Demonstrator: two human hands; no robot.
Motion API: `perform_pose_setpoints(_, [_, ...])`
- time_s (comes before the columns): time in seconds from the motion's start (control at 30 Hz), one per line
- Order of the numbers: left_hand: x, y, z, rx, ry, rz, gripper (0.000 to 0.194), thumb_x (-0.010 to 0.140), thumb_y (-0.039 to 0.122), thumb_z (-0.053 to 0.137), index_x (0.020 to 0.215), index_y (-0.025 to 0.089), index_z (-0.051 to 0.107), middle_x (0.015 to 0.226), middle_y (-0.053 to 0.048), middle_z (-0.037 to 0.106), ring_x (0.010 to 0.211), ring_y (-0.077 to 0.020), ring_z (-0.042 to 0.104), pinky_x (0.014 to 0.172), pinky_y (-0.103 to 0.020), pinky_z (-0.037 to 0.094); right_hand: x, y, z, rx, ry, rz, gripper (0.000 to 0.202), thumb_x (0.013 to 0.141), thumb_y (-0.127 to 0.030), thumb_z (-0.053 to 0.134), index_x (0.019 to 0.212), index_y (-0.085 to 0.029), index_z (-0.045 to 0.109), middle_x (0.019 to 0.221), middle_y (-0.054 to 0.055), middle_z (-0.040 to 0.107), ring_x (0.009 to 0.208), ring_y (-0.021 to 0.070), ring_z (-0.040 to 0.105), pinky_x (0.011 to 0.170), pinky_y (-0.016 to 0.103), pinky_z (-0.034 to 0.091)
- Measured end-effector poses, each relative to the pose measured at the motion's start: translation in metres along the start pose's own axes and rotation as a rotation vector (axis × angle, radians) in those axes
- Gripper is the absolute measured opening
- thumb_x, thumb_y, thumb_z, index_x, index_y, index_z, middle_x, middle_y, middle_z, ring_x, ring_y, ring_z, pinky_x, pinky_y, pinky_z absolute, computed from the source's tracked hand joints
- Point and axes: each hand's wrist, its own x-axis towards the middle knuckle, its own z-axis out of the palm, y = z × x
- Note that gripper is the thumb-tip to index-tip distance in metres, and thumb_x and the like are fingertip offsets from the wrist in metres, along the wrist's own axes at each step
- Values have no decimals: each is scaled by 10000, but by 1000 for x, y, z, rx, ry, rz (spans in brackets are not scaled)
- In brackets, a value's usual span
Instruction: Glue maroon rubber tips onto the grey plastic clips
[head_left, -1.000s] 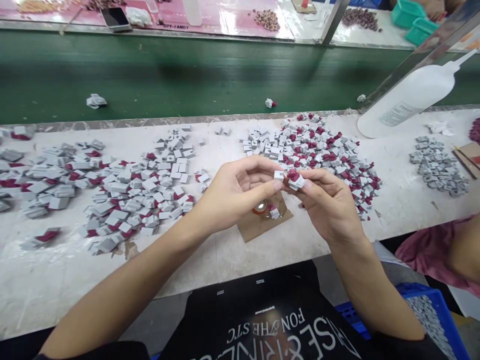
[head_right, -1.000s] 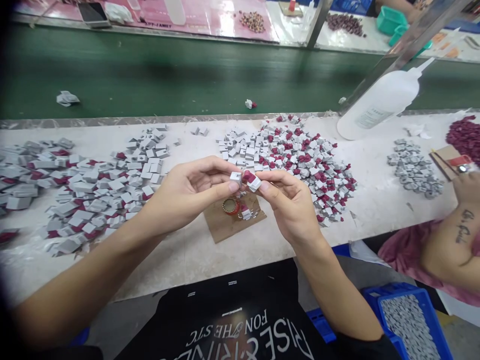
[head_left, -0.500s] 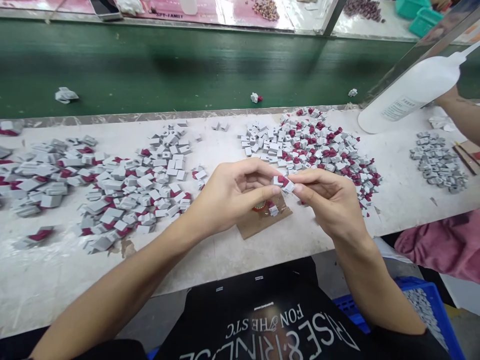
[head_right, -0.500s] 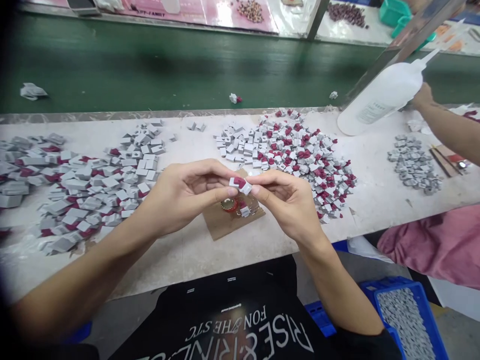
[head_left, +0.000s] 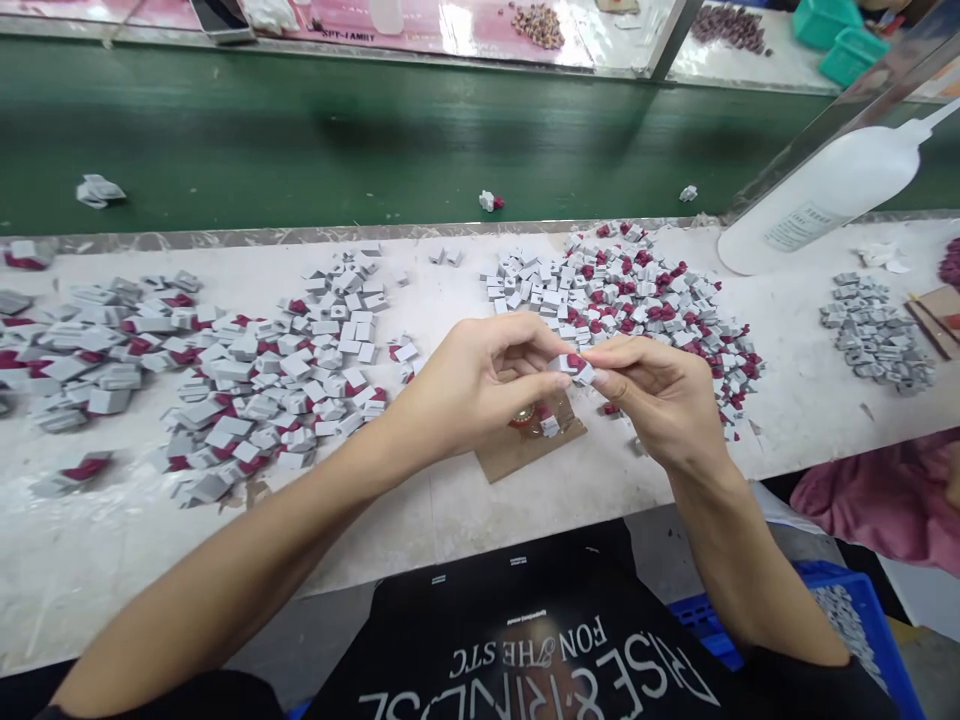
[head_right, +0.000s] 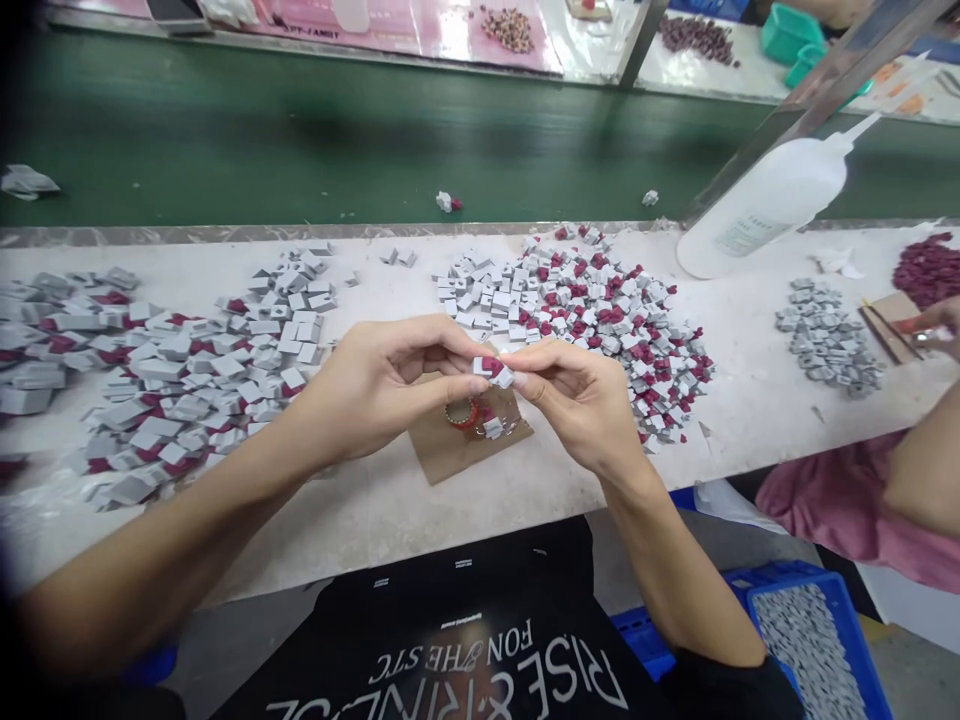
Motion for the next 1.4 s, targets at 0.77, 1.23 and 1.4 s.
perform_pose_setpoints(0.77, [159,-52,-182,592,816,-373,121,801,193,783,839,230,674,1077,-114,838,1107,-300,796,1050,-394,605,277,59,120,-987,-256,51,322,985,-259,800,1303,-215,817,1430,139,786,1277,328,751,1098,426,590])
perform_pose_setpoints(1.23, [154,-48,-177,567,599,-382,199,890,275,781,1055,203,696,1158,-139,816,976,-303,783,918,-391,600,285,47,-68,-1207,252,381,67,932,-227,788,961,-168,799,1241,208,760,1075,325,771,1035,462,599])
perform_pose_setpoints(1.4, [136,-37,-165,845,582,-341,569,867,232,726,1409,113,603,1476,-288,624,1387,-437,612,1120,-521,538,275,49,-80,-1137,240,437,88,876,-195,853,858,-181,768,1044,166,810,985,312,773,962,442,606])
